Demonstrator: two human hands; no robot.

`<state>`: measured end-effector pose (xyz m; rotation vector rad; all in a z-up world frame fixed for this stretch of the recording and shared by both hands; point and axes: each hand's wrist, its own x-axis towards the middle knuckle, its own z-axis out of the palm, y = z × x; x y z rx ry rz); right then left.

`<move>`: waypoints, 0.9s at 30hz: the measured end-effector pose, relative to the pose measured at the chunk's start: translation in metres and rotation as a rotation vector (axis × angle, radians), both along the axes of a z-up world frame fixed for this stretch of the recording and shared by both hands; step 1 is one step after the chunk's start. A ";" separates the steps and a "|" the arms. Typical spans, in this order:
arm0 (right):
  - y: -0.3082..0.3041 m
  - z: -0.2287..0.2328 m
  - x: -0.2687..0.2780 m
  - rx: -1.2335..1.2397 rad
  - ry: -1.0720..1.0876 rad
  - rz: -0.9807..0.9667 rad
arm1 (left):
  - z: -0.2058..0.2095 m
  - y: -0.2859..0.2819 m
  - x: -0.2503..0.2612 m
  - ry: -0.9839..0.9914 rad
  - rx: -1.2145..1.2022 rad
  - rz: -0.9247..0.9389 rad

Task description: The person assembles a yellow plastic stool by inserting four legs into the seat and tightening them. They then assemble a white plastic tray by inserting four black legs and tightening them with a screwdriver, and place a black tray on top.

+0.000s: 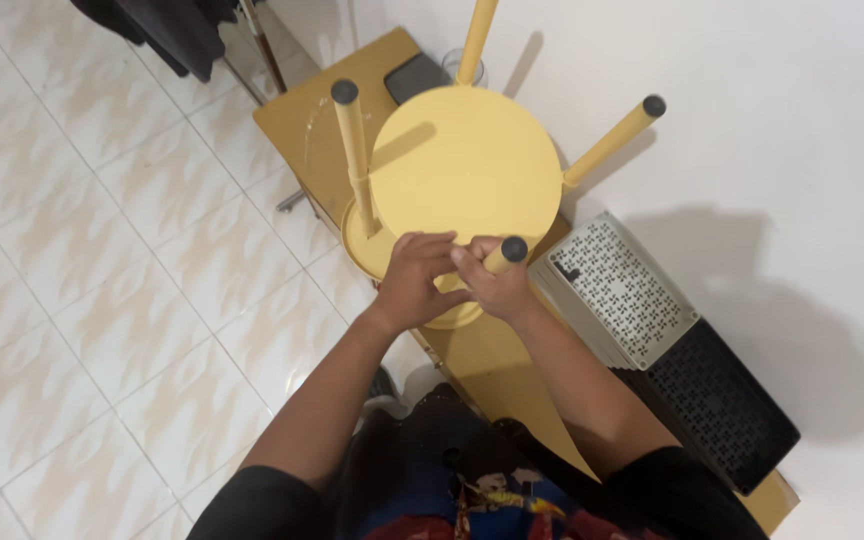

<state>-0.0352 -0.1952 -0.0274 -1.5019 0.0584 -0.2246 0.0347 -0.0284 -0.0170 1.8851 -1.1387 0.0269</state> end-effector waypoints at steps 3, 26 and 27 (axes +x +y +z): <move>0.009 -0.006 0.000 -0.159 -0.110 -0.142 | -0.002 -0.001 -0.001 0.000 -0.006 -0.001; 0.026 -0.006 -0.001 -0.085 -0.198 -0.283 | -0.004 -0.004 -0.014 -0.059 -0.041 0.038; 0.024 -0.004 -0.002 -0.082 -0.195 -0.264 | -0.005 -0.005 -0.015 -0.053 -0.040 0.045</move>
